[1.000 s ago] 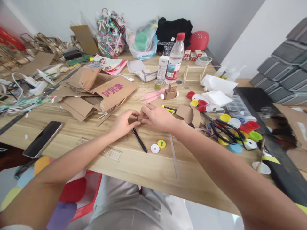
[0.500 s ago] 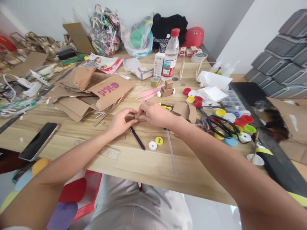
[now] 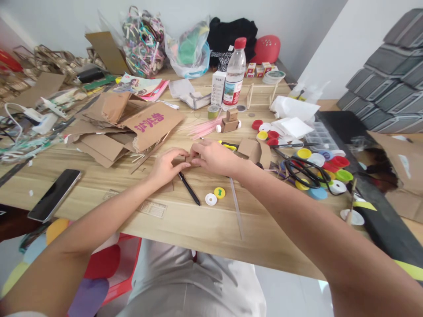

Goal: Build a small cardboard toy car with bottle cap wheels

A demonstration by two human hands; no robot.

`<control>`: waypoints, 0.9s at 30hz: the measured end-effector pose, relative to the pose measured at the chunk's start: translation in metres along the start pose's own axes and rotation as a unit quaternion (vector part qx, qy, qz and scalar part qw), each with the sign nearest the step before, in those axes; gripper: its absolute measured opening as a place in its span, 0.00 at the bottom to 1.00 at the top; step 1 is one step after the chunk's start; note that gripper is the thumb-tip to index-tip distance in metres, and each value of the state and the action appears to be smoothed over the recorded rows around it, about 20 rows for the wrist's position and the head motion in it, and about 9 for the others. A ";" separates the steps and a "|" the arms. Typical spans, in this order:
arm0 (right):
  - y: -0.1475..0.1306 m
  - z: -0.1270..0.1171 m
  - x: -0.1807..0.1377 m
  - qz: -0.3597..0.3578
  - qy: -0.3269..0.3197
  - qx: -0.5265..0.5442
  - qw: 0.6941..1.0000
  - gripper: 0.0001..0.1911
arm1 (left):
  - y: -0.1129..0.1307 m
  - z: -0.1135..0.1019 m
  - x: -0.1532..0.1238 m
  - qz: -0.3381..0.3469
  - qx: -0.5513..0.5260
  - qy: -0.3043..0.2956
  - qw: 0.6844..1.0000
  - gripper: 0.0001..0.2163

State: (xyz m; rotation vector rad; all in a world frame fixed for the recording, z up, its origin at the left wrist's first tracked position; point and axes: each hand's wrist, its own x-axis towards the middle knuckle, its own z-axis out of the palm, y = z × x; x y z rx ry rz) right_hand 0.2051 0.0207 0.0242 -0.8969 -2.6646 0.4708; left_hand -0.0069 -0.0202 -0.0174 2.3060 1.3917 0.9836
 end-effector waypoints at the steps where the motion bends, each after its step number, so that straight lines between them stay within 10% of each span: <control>1: 0.000 0.000 0.000 0.001 0.001 -0.001 1.000 0.04 | 0.000 0.000 0.000 0.004 0.000 0.001 1.000 0.06; 11: -0.002 -0.020 -0.042 0.169 0.123 -0.094 0.973 0.10 | 0.000 0.000 -0.001 -0.008 0.001 0.006 1.000 0.06; 17: 0.007 -0.018 -0.102 0.272 0.063 -0.138 0.950 0.21 | -0.001 0.000 -0.001 0.008 -0.015 0.014 1.000 0.05; 27: -0.024 0.001 -0.062 0.342 0.007 -0.153 0.927 0.22 | -0.002 0.000 0.000 0.002 -0.018 0.021 1.000 0.05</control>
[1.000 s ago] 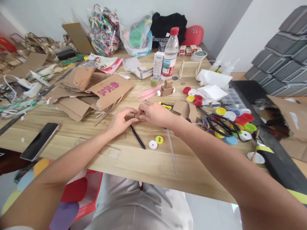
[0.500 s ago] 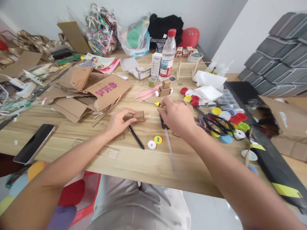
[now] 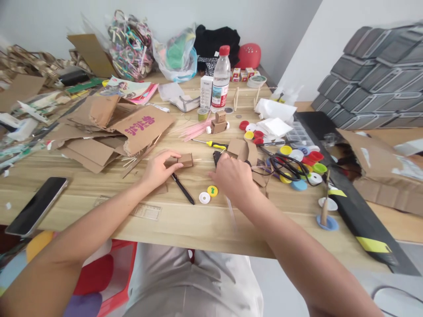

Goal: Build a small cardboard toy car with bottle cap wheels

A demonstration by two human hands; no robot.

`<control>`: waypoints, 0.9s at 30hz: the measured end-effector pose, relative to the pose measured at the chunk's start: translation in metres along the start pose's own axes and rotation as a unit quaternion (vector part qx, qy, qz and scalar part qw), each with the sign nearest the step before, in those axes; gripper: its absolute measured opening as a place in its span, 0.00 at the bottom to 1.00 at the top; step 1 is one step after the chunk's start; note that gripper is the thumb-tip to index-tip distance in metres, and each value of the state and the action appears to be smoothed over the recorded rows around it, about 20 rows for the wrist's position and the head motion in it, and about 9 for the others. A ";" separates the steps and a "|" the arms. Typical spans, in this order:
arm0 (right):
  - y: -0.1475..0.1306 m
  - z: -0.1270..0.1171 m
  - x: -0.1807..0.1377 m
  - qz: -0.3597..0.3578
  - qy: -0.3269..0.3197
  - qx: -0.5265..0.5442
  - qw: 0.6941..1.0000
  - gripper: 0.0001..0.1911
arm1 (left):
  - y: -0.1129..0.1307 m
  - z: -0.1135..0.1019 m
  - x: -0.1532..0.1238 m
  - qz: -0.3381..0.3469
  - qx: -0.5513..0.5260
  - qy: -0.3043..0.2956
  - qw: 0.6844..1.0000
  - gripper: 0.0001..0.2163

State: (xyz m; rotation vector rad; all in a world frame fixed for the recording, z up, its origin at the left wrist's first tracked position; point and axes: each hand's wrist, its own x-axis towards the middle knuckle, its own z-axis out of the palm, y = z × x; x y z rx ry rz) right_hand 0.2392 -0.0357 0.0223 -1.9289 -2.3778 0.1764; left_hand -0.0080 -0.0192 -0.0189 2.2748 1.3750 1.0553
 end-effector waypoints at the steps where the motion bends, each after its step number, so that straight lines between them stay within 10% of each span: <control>1: 0.006 -0.003 0.002 -0.016 -0.005 0.000 1.000 0.20 | 0.000 0.000 0.000 -0.001 0.000 -0.001 1.000 0.04; 14: 0.048 -0.003 0.011 -0.156 0.023 -0.072 0.985 0.14 | -0.002 0.001 0.000 -0.023 -0.019 0.000 1.000 0.05; 22: 0.063 -0.031 -0.021 -0.074 0.134 0.222 0.963 0.13 | -0.003 0.001 0.000 -0.030 -0.023 -0.003 0.999 0.05; 27: 0.031 -0.020 -0.035 -0.061 0.068 0.391 0.916 0.23 | -0.004 0.001 0.000 -0.038 -0.051 -0.001 0.998 0.05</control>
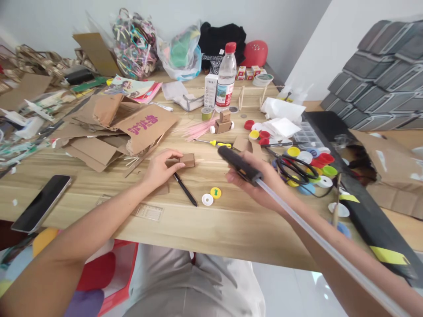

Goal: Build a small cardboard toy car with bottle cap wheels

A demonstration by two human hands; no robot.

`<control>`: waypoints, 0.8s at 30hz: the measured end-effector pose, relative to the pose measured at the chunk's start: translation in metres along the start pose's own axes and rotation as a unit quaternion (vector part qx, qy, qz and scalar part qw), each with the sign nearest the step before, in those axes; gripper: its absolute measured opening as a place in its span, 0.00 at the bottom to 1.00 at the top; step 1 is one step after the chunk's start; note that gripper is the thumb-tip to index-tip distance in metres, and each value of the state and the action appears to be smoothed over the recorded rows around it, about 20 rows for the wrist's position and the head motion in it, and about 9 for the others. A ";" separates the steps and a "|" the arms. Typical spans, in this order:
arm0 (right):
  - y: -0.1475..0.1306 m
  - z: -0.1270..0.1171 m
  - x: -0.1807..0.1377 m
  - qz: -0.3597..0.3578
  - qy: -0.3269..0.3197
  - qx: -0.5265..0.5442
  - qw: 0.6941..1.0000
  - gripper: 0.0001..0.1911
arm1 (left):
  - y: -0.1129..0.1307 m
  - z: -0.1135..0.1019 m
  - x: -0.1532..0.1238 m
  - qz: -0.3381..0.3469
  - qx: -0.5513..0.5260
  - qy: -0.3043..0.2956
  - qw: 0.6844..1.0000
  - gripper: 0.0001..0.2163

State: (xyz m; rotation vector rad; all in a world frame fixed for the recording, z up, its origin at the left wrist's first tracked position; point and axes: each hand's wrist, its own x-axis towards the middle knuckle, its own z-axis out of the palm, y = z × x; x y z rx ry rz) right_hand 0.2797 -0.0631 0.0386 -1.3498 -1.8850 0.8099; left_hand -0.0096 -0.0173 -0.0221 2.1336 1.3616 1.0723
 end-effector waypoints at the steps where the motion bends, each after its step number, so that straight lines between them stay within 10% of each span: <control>1: -0.003 0.007 0.001 0.024 -0.032 0.028 0.999 0.26 | 0.000 0.000 0.000 -0.002 -0.005 0.001 1.000 0.05; 6: -0.010 0.023 0.019 0.090 -0.157 0.047 0.982 0.30 | 0.002 0.000 0.000 -0.014 -0.016 0.007 1.000 0.06; 24: -0.009 0.043 0.044 0.114 -0.122 -0.040 0.985 0.22 | 0.003 -0.003 0.004 -0.113 -0.089 0.016 0.989 0.08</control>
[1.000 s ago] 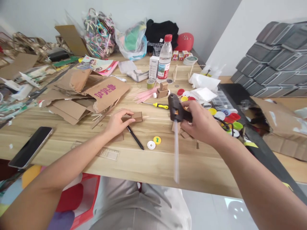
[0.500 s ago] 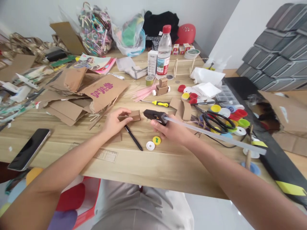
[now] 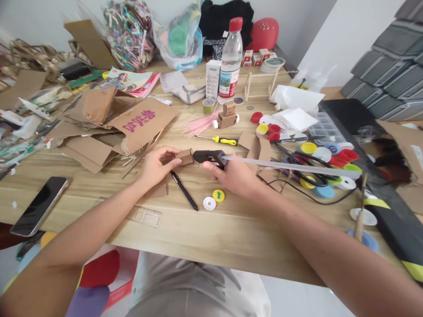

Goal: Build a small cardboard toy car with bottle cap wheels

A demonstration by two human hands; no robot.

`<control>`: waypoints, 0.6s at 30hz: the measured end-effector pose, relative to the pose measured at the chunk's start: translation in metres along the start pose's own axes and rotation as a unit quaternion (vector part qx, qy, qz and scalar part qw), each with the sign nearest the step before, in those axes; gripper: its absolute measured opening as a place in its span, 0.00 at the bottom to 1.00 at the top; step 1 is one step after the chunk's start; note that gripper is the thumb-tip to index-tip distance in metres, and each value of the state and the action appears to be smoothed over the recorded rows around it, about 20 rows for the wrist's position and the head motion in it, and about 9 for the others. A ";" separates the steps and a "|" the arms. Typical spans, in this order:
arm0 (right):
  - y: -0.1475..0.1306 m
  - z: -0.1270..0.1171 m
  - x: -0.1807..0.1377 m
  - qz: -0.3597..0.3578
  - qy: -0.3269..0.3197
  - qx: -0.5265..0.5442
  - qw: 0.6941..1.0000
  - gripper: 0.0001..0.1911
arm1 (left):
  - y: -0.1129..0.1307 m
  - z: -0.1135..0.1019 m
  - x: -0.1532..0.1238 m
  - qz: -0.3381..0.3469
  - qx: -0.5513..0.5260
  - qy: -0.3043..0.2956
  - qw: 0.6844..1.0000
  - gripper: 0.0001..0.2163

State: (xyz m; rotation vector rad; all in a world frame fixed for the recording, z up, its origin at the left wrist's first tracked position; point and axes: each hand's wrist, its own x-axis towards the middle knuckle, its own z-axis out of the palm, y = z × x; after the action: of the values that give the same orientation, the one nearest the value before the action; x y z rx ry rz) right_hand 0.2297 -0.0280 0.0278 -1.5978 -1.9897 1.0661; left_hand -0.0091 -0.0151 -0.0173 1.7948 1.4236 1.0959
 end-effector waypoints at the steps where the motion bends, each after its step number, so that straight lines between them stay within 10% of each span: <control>1: 0.000 0.000 0.000 0.003 -0.001 0.008 1.000 0.22 | 0.000 0.000 0.000 -0.001 -0.001 -0.001 1.000 0.08; 18: 0.004 0.004 0.002 0.011 -0.010 0.056 0.998 0.29 | 0.003 0.000 -0.001 -0.015 -0.003 -0.001 1.000 0.08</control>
State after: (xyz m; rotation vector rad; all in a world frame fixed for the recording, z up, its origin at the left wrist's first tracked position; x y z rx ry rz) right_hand 0.2291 -0.0276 0.0217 -1.5584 -1.8938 1.1859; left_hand -0.0074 -0.0165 -0.0147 1.7632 1.4399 1.0815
